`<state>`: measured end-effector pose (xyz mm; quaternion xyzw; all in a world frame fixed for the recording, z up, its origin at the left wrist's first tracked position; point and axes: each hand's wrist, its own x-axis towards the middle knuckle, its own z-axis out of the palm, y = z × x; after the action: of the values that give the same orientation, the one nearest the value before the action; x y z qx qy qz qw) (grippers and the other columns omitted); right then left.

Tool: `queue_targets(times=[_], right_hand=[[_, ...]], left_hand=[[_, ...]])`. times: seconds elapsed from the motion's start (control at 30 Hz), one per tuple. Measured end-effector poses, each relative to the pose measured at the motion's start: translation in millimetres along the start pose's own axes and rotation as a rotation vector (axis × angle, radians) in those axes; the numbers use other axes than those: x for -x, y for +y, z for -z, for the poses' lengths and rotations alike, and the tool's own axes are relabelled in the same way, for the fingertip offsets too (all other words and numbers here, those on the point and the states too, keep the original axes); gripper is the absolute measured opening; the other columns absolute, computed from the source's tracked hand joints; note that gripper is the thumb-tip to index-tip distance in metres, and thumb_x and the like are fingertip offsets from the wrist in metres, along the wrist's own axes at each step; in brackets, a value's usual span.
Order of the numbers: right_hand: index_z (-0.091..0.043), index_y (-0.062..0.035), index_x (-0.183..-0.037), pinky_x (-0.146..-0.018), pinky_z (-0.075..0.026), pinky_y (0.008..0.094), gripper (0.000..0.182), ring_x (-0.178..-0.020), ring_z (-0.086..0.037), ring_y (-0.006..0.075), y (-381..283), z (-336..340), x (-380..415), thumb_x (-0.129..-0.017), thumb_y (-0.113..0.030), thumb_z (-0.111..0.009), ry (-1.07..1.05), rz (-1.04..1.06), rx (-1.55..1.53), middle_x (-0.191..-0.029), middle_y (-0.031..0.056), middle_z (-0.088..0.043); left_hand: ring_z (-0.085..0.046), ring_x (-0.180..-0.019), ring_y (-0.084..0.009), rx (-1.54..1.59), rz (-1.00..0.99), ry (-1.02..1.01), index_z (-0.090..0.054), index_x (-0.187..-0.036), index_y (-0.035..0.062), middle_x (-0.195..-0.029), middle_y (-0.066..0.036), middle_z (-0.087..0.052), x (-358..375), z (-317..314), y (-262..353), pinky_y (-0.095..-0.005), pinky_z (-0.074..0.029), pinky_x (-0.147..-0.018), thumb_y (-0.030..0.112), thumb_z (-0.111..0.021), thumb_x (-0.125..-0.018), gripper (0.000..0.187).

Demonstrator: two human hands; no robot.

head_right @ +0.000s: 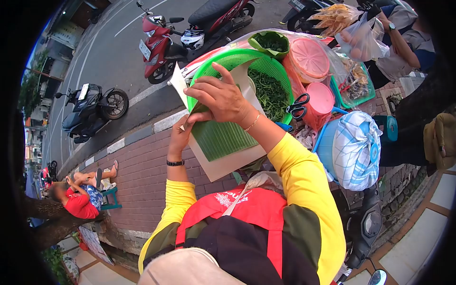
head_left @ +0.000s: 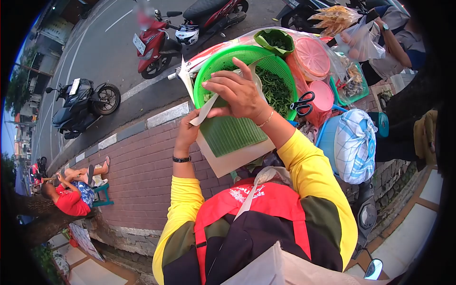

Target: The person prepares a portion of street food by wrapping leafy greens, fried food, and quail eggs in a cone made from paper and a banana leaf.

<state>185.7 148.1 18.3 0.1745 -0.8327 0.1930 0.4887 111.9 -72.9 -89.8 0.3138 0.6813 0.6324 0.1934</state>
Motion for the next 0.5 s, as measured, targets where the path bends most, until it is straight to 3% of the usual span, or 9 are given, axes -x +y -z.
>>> queue_targets(times=[0.03, 0.07, 0.1, 0.17, 0.2, 0.33, 0.4, 0.5], right_hand=[[-0.058, -0.0122, -0.104, -0.104, -0.029, 0.0441, 0.048, -0.088, -0.06, 0.0212, 3, -3, -5, -0.077, -0.051, -0.064, -0.121, 0.081, -0.052, -0.094, 0.0047, -0.062], [-0.061, -0.0112, -0.077, -0.088, -0.044, 0.0376, 0.038, -0.07, -0.061, 0.0186, 5, -9, -16, -0.077, -0.049, -0.065, 0.008, 0.148, -0.061, -0.075, 0.0021, -0.062], [-0.061, -0.0112, -0.077, -0.088, -0.044, 0.0376, 0.038, -0.07, -0.061, 0.0186, 8, -11, -18, -0.077, -0.049, -0.065, 0.01, 0.151, -0.059, -0.075, 0.0021, -0.062], [-0.054, -0.011, -0.058, -0.063, -0.047, 0.0332, 0.04, -0.054, -0.055, 0.0203, 11, -16, -19, -0.075, -0.044, -0.069, -0.115, 0.078, -0.058, -0.057, 0.0024, -0.054], [-0.045, -0.0091, -0.049, -0.05, -0.042, 0.0325, 0.048, -0.046, -0.048, 0.0225, 11, -20, -27, -0.074, -0.04, -0.072, -0.056, 0.03, -0.098, -0.047, 0.0041, -0.044], [-0.045, -0.0077, -0.049, -0.056, -0.042, 0.0328, 0.049, -0.046, -0.044, 0.0236, 9, -13, -35, -0.075, -0.039, -0.072, -0.266, -0.093, -0.2, -0.046, 0.0053, -0.041], [-0.042, -0.0062, -0.046, -0.063, -0.042, 0.032, 0.053, -0.045, -0.038, 0.0238, 7, -13, -39, -0.075, -0.039, -0.072, -0.393, -0.201, -0.433, -0.045, 0.0055, -0.038], [-0.043, -0.0055, -0.046, -0.068, -0.041, 0.0316, 0.053, -0.046, -0.035, 0.0245, -2, -12, -40, -0.076, -0.038, -0.072, -0.391, -0.166, -0.489, -0.044, 0.0043, -0.034]], left_hand=[[-0.056, -0.096, -0.0103, -0.001, -0.001, -0.001, -0.061, -0.114, 0.0018, -0.104, -0.003, -0.064, 1, -1, 0, -0.0254, -0.044, -0.087, 0.002, -0.054, -0.091, 0.024], [-0.056, -0.096, -0.0099, 0.007, -0.023, 0.032, -0.061, -0.113, 0.0018, -0.103, -0.003, -0.064, 1, -3, 0, -0.0251, -0.045, -0.085, 0.004, -0.055, -0.091, 0.023], [-0.056, -0.095, -0.0095, 0.015, -0.047, 0.066, -0.061, -0.112, 0.0017, -0.103, -0.002, -0.064, 1, -5, 0, -0.0248, -0.045, -0.084, 0.005, -0.056, -0.091, 0.022], [-0.056, -0.093, -0.009, -0.044, -0.026, 0.054, -0.062, -0.112, 0.0012, -0.101, -0.002, -0.065, 5, -7, 3, -0.0249, -0.045, -0.083, 0.007, -0.057, -0.091, 0.022], [-0.057, -0.091, -0.0085, -0.101, -0.001, 0.043, -0.062, -0.112, 0.0007, -0.098, -0.002, -0.066, 7, -8, 6, -0.025, -0.045, -0.081, 0.009, -0.059, -0.091, 0.023], [-0.057, -0.087, -0.0072, -0.197, 0.05, -0.014, -0.063, -0.108, -0.0005, -0.093, -0.003, -0.068, 8, -11, 16, -0.0253, -0.046, -0.077, 0.012, -0.061, -0.09, 0.022], [-0.057, -0.08, -0.0066, -0.2, -0.055, 0.036, -0.064, -0.105, -0.0012, -0.087, -0.004, -0.068, 9, -17, 19, -0.0254, -0.047, -0.073, 0.014, -0.062, -0.09, 0.021], [-0.054, -0.077, -0.0063, -0.272, -0.134, 0.042, -0.064, -0.101, -0.0022, -0.085, -0.005, -0.067, 9, -20, 23, -0.0247, -0.046, -0.07, 0.015, -0.062, -0.09, 0.02]])
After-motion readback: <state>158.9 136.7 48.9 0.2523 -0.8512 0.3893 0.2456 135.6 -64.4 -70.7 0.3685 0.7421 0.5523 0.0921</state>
